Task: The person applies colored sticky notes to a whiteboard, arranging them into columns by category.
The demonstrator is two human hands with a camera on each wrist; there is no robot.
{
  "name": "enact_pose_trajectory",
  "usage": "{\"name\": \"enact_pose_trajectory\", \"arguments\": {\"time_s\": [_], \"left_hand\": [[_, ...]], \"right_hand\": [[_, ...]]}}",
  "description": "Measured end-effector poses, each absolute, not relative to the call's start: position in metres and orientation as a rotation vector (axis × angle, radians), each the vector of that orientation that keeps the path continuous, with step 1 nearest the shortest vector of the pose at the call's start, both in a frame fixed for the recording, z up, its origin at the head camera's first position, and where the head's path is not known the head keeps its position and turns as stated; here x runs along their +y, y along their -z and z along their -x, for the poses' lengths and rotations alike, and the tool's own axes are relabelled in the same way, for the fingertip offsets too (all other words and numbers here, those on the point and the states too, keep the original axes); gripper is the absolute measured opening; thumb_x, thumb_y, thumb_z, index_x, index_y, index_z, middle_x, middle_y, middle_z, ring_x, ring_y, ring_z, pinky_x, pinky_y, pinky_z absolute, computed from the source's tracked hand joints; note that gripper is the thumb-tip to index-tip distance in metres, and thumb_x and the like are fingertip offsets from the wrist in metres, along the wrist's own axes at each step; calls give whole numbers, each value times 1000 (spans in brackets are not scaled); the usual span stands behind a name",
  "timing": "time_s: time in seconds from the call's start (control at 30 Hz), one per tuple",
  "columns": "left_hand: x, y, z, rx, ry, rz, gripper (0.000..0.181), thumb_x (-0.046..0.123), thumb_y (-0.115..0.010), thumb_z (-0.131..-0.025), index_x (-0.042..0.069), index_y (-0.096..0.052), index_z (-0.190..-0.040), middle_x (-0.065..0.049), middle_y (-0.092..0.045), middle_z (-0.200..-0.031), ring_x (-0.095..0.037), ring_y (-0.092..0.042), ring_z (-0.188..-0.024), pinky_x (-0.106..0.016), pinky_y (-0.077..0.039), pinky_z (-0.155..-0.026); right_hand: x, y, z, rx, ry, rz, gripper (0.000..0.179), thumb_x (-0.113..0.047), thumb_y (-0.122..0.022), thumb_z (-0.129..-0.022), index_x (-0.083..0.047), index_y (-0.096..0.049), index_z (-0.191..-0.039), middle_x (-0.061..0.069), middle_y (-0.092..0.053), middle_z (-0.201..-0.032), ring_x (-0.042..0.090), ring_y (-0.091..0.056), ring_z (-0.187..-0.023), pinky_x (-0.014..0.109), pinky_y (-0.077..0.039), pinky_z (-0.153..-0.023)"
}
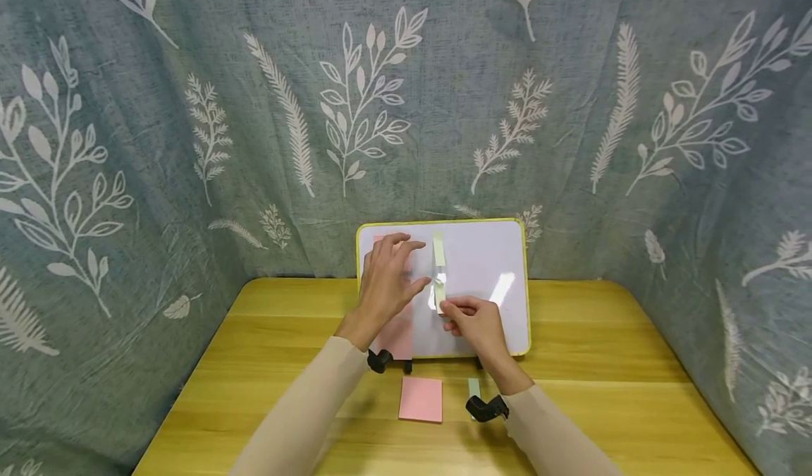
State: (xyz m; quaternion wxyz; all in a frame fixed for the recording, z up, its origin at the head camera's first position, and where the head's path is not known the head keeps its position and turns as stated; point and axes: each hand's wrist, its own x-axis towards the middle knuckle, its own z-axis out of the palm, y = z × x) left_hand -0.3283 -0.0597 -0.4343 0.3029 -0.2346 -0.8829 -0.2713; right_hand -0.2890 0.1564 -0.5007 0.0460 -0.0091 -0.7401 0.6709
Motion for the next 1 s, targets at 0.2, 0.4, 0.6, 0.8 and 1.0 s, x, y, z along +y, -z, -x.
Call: {"name": "enact_pose_trajectory", "arguments": {"time_s": [0.2, 0.4, 0.6, 0.8, 1.0], "left_hand": [[-56, 428, 342, -2381, 556, 607, 91, 45, -105, -89, 24, -62, -166, -13, -47, -180, -40, -48, -163, -65, -37, -139], [-50, 418, 350, -2543, 439, 575, 112, 52, -108, -83, 29, -50, -176, -12, -36, -189, -41, -33, -176, -71, -18, -147], [-46, 416, 353, -2635, 382, 552, 119, 58, -106, -82, 32, -44, -180, -12, -29, -193, -43, -25, -180, -75, -9, -146], [-44, 424, 355, -2599, 409, 544, 118, 59, -105, -82, 31, -45, -180, -12, -30, -192, -44, -24, -181, -76, -8, -146], [-42, 432, 358, -2571, 402, 531, 120, 59, -105, -82, 31, -44, -180, -12, -29, -193, -43, -23, -181, -75, -9, -146]], "right_hand": [[156, 503, 293, -2260, -2073, 51, 28, -24, -87, -108, -1, -87, -124, 12, -91, -100, 12, -79, -70, 23, -66, -67], [156, 504, 294, -2277, -2069, 58, 29, -26, -86, -109, -2, -87, -125, 12, -91, -102, 12, -80, -72, 24, -66, -69], [155, 502, 292, -2281, -2057, 76, 32, -28, -87, -109, -1, -86, -127, 15, -91, -106, 11, -79, -72, 23, -66, -68], [153, 500, 291, -2252, -2083, 105, 33, -27, -88, -108, 0, -86, -126, 18, -91, -108, 10, -77, -70, 23, -64, -66], [151, 501, 292, -2249, -2085, 121, 33, -26, -89, -107, 1, -86, -126, 17, -91, -105, 9, -76, -68, 22, -63, -64]]}}
